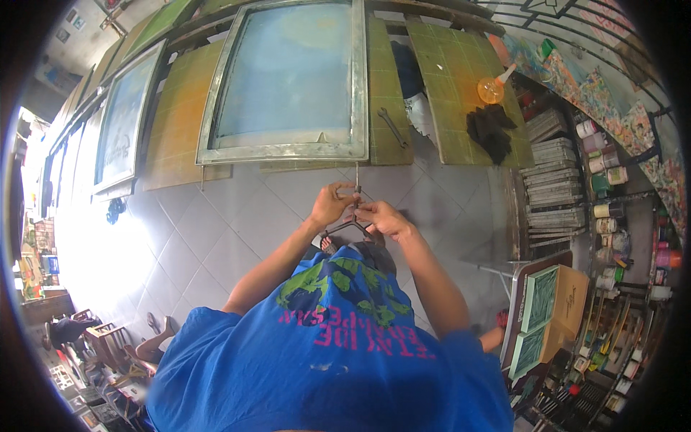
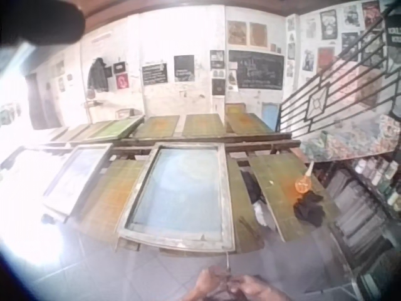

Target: The person uses a hex key to adjust and tighten the mounting hardware on multiple screen printing frames positioned on a production table.

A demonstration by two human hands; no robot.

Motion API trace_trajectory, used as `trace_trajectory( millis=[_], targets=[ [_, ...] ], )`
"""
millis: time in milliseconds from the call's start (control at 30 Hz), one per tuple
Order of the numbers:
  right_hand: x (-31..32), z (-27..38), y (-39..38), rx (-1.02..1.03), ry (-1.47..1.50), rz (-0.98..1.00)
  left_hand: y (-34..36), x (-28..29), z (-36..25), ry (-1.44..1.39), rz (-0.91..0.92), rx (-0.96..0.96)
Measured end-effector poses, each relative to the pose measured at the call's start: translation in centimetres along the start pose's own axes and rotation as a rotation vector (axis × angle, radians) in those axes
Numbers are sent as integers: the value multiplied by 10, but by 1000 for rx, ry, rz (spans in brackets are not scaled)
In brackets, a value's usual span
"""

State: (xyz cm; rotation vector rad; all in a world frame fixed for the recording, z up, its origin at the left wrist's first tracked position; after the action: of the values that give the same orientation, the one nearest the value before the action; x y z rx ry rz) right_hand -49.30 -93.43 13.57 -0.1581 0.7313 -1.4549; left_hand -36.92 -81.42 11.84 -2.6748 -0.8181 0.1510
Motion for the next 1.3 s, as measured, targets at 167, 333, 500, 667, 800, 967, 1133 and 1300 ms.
trace_trajectory(
  millis=[167, 333, 500, 667, 800, 967, 1133, 1300],
  targets=[
    [4, -22, 9, 48, 118, -118, -2, -1, 1, -273, 193, 15],
    [-4, -19, 9, 63, 141, -176, 11, 15, 8, -284, 192, 96],
    [-6, -20, 13, -3, 139, -293, 26, 11, -26, -198, -11, 173],
    [-13, -26, 17, 9, 124, -336, 37, 5, -17, 64, -158, -14],
    [-16, -24, 13, 38, 48, -364, 36, 3, -25, 124, -103, -32],
    [-20, -9, 6, -14, 73, -308, 36, -1, -27, 188, -94, -17],
    [1, -23, 21, -31, 91, -236, 41, -2, -19, -53, 156, -8],
    [-21, -22, 23, 85, 257, -203, 29, -3, -11, -554, 253, 195]
  ],
)
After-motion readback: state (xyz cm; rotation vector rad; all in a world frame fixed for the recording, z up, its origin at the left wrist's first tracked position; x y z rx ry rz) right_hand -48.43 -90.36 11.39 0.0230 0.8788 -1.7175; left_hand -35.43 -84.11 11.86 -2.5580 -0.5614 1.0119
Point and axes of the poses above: each hand's wrist, its own y-axis towards the middle knuckle, its own x-axis out of the back of the hand, z = x × y, the point moved 3 cm from there along y, towards the middle knuckle, and after that the axes turned 3 degrees about z, right-handed, at the moved point
